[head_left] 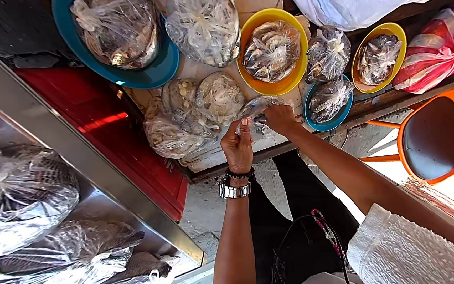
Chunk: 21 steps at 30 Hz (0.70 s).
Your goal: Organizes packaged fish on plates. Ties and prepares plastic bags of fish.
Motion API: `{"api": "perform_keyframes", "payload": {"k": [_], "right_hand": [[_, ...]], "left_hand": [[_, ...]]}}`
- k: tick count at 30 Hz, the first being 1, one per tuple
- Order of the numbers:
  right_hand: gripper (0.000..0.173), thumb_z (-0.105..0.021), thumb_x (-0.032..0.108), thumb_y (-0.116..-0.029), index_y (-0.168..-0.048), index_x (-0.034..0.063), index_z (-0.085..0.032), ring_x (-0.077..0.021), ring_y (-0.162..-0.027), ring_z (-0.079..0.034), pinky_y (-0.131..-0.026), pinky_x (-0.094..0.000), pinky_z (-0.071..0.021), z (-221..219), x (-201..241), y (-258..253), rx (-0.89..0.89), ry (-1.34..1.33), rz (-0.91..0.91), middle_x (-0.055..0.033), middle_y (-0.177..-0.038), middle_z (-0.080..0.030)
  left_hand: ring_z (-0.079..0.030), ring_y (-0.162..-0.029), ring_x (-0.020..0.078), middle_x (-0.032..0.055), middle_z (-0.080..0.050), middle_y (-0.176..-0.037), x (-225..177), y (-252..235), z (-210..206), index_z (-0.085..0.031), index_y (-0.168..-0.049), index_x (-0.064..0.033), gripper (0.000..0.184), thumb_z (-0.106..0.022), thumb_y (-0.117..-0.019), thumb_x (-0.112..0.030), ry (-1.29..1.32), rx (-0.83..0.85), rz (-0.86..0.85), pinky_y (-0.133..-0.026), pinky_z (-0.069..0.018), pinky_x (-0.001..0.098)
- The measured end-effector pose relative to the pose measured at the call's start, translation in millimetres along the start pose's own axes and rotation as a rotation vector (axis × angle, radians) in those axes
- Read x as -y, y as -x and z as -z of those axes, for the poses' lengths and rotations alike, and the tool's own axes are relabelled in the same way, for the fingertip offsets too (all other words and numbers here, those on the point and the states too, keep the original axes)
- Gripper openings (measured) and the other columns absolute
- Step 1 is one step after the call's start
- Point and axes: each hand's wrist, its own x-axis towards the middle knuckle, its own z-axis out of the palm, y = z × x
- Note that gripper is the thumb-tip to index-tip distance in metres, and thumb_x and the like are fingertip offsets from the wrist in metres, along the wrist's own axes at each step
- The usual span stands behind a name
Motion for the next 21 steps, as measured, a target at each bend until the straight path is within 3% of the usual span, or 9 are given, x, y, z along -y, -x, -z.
{"api": "perform_keyframes", "payload": {"k": [4, 6, 8, 12, 16, 18, 21], "right_hand": [[0.039, -0.056, 0.023, -0.1020, -0.136, 0.0064, -0.063, -0.0492, -0.095, -0.069, -0.076, -0.0657, -0.0504, -20, -22, 16, -0.187, -0.042, 0.061, -0.0260, -0.104, -0.072], [0.036, -0.059, 0.020, -0.0981, -0.130, 0.0069, -0.067, -0.0468, -0.076, -0.071, -0.062, -0.0618, -0.0518, -41, -33, 17, -0.423, -0.045, 0.120, -0.0229, -0.089, -0.073], [0.033, -0.062, 0.018, -0.0962, -0.126, 0.0054, -0.069, -0.0449, -0.068, -0.070, -0.056, -0.0594, -0.0513, -52, -38, 18, -0.539, -0.054, 0.155, -0.0215, -0.082, -0.072], [0.040, -0.057, 0.021, -0.1002, -0.136, 0.0037, -0.061, -0.0466, -0.080, -0.071, -0.065, -0.0609, -0.0521, -33, -22, 20, -0.389, -0.035, 0.054, -0.0231, -0.091, -0.073], [0.039, -0.051, 0.026, -0.1072, -0.138, 0.0032, -0.058, -0.0462, -0.085, -0.072, -0.068, -0.0595, -0.0538, -16, -5, 16, -0.368, -0.035, -0.015, -0.0236, -0.094, -0.073], [0.033, -0.050, 0.016, -0.1054, -0.133, 0.0033, -0.063, -0.0474, -0.090, -0.071, -0.070, -0.0615, -0.0531, -12, -1, 18, -0.299, -0.061, -0.018, -0.0247, -0.099, -0.073], [0.025, -0.050, 0.009, -0.1030, -0.116, 0.0011, -0.070, -0.0486, -0.102, -0.069, -0.077, -0.0653, -0.0519, -9, 1, 23, -0.077, -0.058, -0.049, -0.0268, -0.109, -0.071]], "left_hand": [[-0.043, -0.042, -0.0012, -0.0093, -0.051, -0.058, 6, -1, 0, -0.069, -0.105, -0.0143, 0.019, -0.054, -0.1078, -0.026, -0.022, -0.030, -0.023, -0.041, -0.0381, 0.0133], [-0.049, -0.050, -0.0038, -0.0116, -0.057, -0.065, 13, -4, -2, -0.069, -0.105, -0.0085, 0.020, -0.053, -0.1079, -0.020, -0.015, -0.047, -0.047, -0.047, -0.0429, 0.0127], [-0.048, -0.049, -0.0040, -0.0119, -0.056, -0.064, 15, -2, -2, -0.069, -0.105, -0.0102, 0.020, -0.053, -0.1080, -0.022, -0.018, -0.035, -0.039, -0.047, -0.0422, 0.0123], [-0.046, -0.045, -0.0026, -0.0117, -0.052, -0.060, 11, 1, 3, -0.070, -0.106, -0.0169, 0.020, -0.054, -0.1078, -0.028, -0.012, -0.001, -0.029, -0.042, -0.0400, 0.0127], [-0.044, -0.045, -0.0038, -0.0121, -0.056, -0.065, 0, 0, 3, -0.071, -0.114, -0.0162, 0.020, -0.055, -0.1074, -0.025, 0.010, 0.002, -0.047, -0.042, -0.0385, 0.0116], [-0.045, -0.046, -0.0035, -0.0114, -0.057, -0.066, -2, -2, 5, -0.072, -0.116, -0.0147, 0.021, -0.054, -0.1076, -0.024, 0.016, 0.000, -0.057, -0.042, -0.0387, 0.0117], [-0.045, -0.047, -0.0031, -0.0115, -0.056, -0.066, -1, -2, 5, -0.072, -0.112, -0.0150, 0.020, -0.055, -0.1074, -0.024, 0.021, 0.003, -0.058, -0.043, -0.0393, 0.0123]]}}
